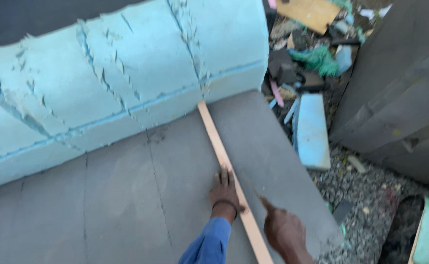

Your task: Measuring and marking foam padding on a furniture frame using a tape measure and a wooden straight edge

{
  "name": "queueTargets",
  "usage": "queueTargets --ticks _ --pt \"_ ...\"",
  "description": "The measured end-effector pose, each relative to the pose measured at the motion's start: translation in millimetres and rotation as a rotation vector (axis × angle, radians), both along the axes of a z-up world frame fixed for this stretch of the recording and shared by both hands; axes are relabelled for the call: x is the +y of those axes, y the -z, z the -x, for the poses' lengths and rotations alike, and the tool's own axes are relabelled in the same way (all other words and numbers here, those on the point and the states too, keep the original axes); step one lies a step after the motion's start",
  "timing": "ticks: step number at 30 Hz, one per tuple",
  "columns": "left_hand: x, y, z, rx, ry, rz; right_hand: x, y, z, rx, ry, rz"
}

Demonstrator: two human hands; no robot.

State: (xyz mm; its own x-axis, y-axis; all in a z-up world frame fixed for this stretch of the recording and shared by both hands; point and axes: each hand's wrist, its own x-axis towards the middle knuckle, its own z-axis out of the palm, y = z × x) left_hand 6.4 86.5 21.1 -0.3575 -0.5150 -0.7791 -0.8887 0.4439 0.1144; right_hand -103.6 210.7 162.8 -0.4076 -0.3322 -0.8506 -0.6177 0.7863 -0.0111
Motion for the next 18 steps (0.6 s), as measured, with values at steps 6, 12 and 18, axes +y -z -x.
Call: queueTargets --ticks 6,12,18 --pt "5 8 -3 0.061 -0.016 0.103 27 35 -3 0.188 -0.122 0.292" --pt "1 10 -1 0.037 -0.016 0.072 8 36 -7 0.160 -0.130 0.274" --pt "6 5 -11 0.069 0.026 0.051 48 6 -28 0.093 -0.124 0.197"
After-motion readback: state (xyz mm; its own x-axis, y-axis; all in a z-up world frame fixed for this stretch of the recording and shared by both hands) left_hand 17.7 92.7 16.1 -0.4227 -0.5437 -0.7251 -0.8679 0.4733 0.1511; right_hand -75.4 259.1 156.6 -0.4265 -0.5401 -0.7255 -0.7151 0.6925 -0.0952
